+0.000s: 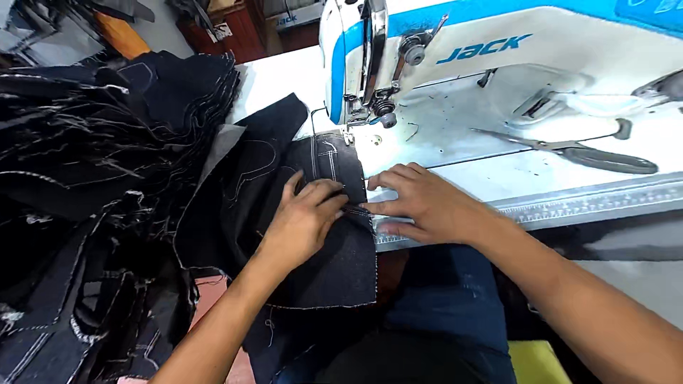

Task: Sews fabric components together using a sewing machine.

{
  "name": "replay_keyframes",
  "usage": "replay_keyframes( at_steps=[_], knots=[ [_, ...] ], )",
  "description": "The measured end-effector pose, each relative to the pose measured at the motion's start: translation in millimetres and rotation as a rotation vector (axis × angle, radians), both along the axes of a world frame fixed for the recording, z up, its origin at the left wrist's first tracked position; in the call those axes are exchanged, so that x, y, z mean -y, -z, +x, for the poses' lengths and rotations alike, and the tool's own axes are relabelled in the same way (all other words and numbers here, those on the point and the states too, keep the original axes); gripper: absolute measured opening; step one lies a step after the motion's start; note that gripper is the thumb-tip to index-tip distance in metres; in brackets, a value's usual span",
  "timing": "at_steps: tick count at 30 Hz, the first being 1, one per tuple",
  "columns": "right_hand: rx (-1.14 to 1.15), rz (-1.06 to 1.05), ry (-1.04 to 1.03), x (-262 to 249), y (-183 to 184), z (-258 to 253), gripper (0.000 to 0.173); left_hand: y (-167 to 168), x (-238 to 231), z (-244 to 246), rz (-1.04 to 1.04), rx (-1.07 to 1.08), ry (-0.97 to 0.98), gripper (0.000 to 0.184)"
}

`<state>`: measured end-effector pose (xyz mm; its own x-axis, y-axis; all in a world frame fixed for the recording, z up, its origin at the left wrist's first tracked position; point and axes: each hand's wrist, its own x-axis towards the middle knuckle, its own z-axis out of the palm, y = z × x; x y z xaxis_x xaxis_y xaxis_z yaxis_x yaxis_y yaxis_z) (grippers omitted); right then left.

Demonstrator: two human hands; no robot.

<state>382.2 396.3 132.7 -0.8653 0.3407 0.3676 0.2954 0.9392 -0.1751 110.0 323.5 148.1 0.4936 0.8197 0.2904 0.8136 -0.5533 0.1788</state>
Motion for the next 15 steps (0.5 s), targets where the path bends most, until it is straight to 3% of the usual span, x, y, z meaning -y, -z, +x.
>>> replay_keyframes(
  at_steps=[4, 11, 15],
  knots=[
    [-0.054, 0.060, -0.026, 6.5, 9.9, 9.4, 0.047, 10.9, -4.5, -7.3, -0.027, 0.211, -0.002, 0.026],
    [-0.070, 0.091, -0.043, 10.1, 13.0, 6.9, 0.047, -2.5, -18.2, 11.0, -0.049, 0.156, -0.191, 0.014],
    [-0.087, 0.125, -0.037, 12.9, 17.0, 9.3, 0.045, -0.1, -8.8, 17.9, 0.063, 0.099, -0.086, 0.018]
  ],
)
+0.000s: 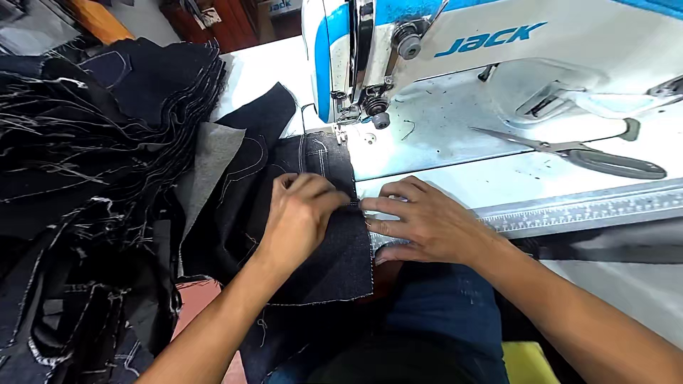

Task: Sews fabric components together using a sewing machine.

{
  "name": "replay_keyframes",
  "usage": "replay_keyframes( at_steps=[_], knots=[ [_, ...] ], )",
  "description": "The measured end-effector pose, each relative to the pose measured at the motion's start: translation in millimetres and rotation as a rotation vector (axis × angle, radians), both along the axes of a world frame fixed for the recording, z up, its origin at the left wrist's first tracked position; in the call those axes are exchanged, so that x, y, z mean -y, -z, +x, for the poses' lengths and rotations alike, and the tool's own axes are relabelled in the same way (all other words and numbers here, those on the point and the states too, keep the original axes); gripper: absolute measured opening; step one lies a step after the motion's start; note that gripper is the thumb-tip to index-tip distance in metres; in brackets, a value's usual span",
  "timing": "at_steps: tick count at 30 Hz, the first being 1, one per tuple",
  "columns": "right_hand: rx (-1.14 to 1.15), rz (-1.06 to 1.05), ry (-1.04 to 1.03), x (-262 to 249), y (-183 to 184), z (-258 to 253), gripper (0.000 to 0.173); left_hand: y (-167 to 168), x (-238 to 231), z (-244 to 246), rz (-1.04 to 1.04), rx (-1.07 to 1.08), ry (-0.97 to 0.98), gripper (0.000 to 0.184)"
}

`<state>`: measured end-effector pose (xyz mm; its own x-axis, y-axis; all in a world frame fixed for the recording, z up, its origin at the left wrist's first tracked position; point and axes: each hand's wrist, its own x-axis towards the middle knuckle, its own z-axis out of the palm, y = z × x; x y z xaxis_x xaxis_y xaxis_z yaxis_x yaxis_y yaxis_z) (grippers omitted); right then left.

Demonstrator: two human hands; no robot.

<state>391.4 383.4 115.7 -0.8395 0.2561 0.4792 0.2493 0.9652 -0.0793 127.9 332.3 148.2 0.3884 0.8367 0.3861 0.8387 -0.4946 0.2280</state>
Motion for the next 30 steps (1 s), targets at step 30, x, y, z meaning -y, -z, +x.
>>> replay_keyframes(
  at_steps=[30],
  knots=[
    [-0.052, -0.080, 0.266, -70.6, -0.9, -21.8, 0.053, 17.5, -107.7, -40.3, -0.080, -0.120, 0.053, 0.063]
  ],
)
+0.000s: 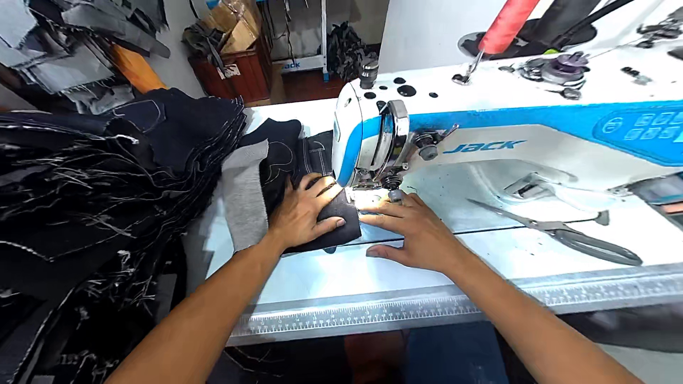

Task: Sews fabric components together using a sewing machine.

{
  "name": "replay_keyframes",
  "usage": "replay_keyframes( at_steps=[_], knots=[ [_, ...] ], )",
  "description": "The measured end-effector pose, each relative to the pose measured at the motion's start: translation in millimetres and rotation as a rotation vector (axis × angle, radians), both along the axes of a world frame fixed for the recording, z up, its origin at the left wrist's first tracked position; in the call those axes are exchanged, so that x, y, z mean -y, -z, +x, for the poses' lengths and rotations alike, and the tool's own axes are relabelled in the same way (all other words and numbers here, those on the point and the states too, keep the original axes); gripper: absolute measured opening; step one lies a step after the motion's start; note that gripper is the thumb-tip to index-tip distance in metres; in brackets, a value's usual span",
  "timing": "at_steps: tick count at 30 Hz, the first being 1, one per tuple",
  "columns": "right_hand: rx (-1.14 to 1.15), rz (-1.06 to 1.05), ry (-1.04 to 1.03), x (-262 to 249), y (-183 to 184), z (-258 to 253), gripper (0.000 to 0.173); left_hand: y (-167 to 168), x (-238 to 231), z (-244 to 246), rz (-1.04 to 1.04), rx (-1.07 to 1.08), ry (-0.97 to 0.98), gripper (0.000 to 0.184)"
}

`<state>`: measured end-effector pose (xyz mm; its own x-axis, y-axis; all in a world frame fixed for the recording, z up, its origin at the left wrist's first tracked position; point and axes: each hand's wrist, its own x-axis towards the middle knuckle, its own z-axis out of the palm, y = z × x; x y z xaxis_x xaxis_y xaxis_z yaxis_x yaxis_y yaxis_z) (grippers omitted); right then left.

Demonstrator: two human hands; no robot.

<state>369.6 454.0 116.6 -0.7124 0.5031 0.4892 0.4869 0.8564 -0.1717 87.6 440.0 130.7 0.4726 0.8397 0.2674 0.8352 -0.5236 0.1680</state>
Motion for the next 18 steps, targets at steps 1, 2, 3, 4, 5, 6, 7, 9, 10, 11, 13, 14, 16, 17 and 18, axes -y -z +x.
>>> replay_keyframes(
  at_steps=[1, 2, 3, 4, 5, 6, 7, 9, 10, 11, 13, 14, 16, 17, 18],
  knots=[
    [0.003, 0.004, -0.001, -0.7, -1.2, -0.2, 0.054, -3.7, -6.7, -1.5, -0.011, 0.000, 0.006, 0.062],
    [0.003, 0.011, -0.002, -1.3, -2.0, 0.0, 0.055, -11.8, -13.5, -2.6, -0.032, 0.011, 0.025, 0.060],
    [-0.004, 0.022, -0.005, -1.4, -2.1, 0.8, 0.054, -25.2, -21.4, -3.4, -0.075, 0.021, 0.042, 0.054],
    [-0.033, 0.041, -0.009, 0.1, -1.1, 1.4, 0.050, -42.8, -30.5, -4.5, -0.122, 0.004, 0.038, 0.046],
    [-0.093, 0.036, -0.023, 7.0, 0.7, 1.4, 0.044, -58.3, -42.4, -7.5, -0.148, -0.043, 0.017, 0.037],
    [-0.196, -0.029, -0.059, 23.0, 1.5, -0.1, 0.036, -68.3, -56.1, -11.6, -0.158, -0.077, -0.030, 0.029],
    [-0.324, -0.185, -0.125, 49.3, -0.6, -3.5, 0.030, -69.6, -70.7, -17.5, -0.119, -0.088, -0.101, 0.025],
    [-0.414, -0.566, -0.351, 112.5, -10.4, -8.2, 0.037, -43.1, -99.4, -36.0, 0.026, 0.026, -0.256, 0.028],
    [-0.359, -0.750, -0.461, 139.7, -9.5, -7.5, 0.040, -17.9, -107.4, -46.9, 0.076, 0.148, -0.295, 0.036],
    [-0.258, -0.908, -0.533, 158.8, -2.5, -5.7, 0.047, 7.1, -109.5, -54.4, 0.100, 0.278, -0.326, 0.046],
    [-0.094, -1.181, -0.555, 176.9, 26.6, -0.8, 0.059, 17.5, -87.6, -55.1, -0.036, 0.390, -0.418, 0.064],
    [-0.131, -1.304, -0.517, 182.8, 43.1, 1.1, 0.064, 7.5, -62.8, -45.9, -0.149, 0.436, -0.471, 0.066],
    [-0.377, -1.513, -0.508, 189.7, 67.6, 0.8, 0.082, -8.3, 0.2, -32.0, -0.285, 0.381, -0.637, 0.068],
    [-0.530, -1.616, -0.525, 190.8, 72.7, -3.9, 0.093, -12.3, 38.9, -28.3, -0.307, 0.318, -0.719, 0.070],
    [-0.667, -1.710, -0.529, 191.5, 71.7, -10.7, 0.097, -13.7, 79.1, -24.5, -0.307, 0.265, -0.801, 0.071]
  ],
)
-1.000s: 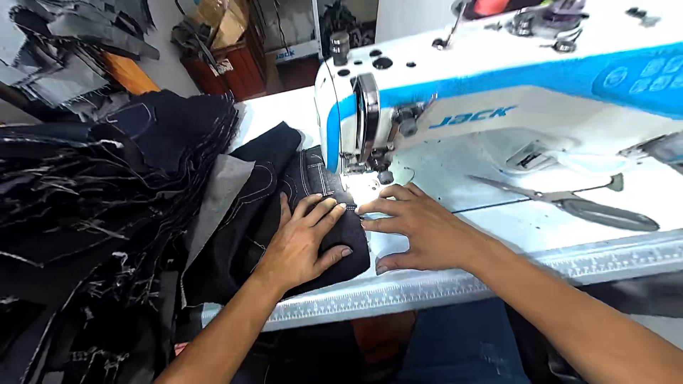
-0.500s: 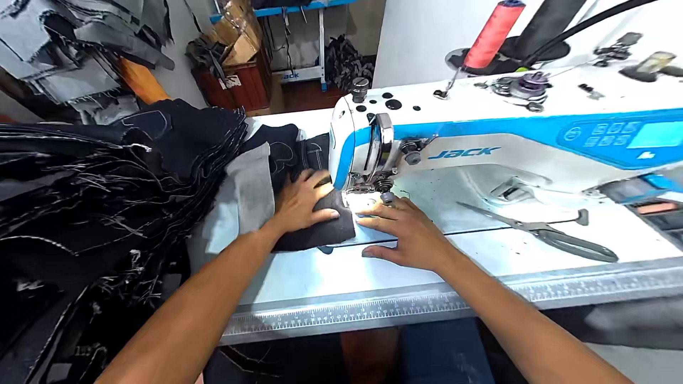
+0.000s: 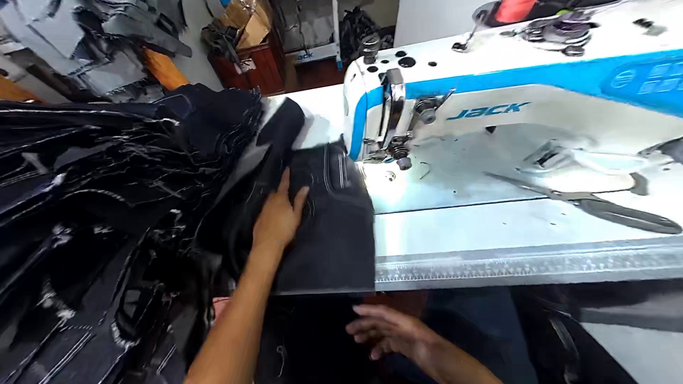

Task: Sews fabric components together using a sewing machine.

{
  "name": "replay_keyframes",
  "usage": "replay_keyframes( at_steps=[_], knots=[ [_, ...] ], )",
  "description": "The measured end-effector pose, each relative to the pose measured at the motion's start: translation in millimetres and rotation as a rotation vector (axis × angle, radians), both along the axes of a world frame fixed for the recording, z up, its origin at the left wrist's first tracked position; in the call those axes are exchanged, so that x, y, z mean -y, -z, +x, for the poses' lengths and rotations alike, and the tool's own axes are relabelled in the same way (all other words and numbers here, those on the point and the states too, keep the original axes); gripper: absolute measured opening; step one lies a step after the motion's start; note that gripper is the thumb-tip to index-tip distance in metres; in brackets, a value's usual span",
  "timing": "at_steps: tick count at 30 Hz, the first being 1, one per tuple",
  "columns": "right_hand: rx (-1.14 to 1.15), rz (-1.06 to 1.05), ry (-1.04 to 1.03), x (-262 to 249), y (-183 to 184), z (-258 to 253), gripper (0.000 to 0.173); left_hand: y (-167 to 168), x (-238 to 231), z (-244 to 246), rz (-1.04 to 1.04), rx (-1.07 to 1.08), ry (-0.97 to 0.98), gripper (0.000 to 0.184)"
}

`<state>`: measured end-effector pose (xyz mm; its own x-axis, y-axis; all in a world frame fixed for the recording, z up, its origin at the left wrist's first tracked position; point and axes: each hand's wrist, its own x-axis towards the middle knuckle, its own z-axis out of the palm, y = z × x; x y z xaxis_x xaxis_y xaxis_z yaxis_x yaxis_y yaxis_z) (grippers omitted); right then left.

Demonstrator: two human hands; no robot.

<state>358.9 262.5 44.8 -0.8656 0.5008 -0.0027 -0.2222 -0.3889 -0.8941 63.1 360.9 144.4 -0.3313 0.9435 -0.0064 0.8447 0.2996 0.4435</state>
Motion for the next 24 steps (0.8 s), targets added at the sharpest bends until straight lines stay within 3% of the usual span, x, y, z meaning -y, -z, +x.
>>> replay_keyframes(
  at_steps=[1, 3, 5, 8, 10, 12, 14, 16, 18, 20, 22, 23, 24],
  knots=[
    [-0.036, -0.074, 0.051, 0.5, -5.7, -8.1, 0.092, 0.7, 40.1, 5.4, -0.007, -0.046, -0.067, 0.072],
    [-0.032, -0.043, 0.145, 4.4, -26.1, -27.5, 0.066, 12.8, 119.8, 21.9, 0.089, -0.110, -0.166, 0.078],
    [0.116, 0.222, 0.170, 11.0, -41.5, -54.8, 0.038, 31.9, 189.6, 34.5, 0.133, -0.128, -0.255, 0.091],
    [0.401, 0.515, -0.246, 32.6, -64.8, -98.4, 0.042, 66.6, 262.0, 25.3, 0.064, -0.010, -0.468, 0.096],
    [0.460, 0.562, -0.569, 56.4, -79.3, -126.2, 0.044, 102.6, 300.0, 1.5, 0.112, 0.262, -0.601, 0.088],
    [0.428, 0.613, -0.751, 70.9, -81.9, -147.5, 0.043, 146.3, 328.8, -29.0, 0.234, 0.561, -0.630, 0.079],
    [0.378, 0.546, -0.728, 72.2, -68.2, -161.4, 0.042, 178.8, 351.2, -52.7, 0.232, 0.782, -0.593, 0.060],
    [0.351, 0.270, -0.554, 66.1, -49.4, -164.3, 0.038, 191.4, 358.0, -68.3, 0.207, 0.892, -0.588, 0.053],
    [0.326, 0.028, -0.415, 55.2, -35.4, -159.9, 0.037, 193.6, 348.5, -85.8, 0.315, 0.934, -0.554, 0.032],
    [0.341, -0.081, -0.351, 42.7, -28.5, -150.9, 0.039, 175.5, 333.8, -107.1, 0.387, 0.909, -0.543, 0.019],
    [0.351, -0.119, -0.265, 27.9, -23.3, -143.1, 0.039, 153.7, 317.9, -134.0, 0.310, 0.734, -0.566, 0.056],
    [0.329, -0.119, -0.186, 19.5, -19.4, -139.6, 0.038, 146.0, 308.9, -149.6, 0.186, 0.601, -0.547, 0.064],
    [0.298, -0.106, -0.095, 9.5, -13.7, -135.3, 0.036, 136.6, 297.7, -163.4, 0.025, 0.489, -0.516, 0.060]
  ],
)
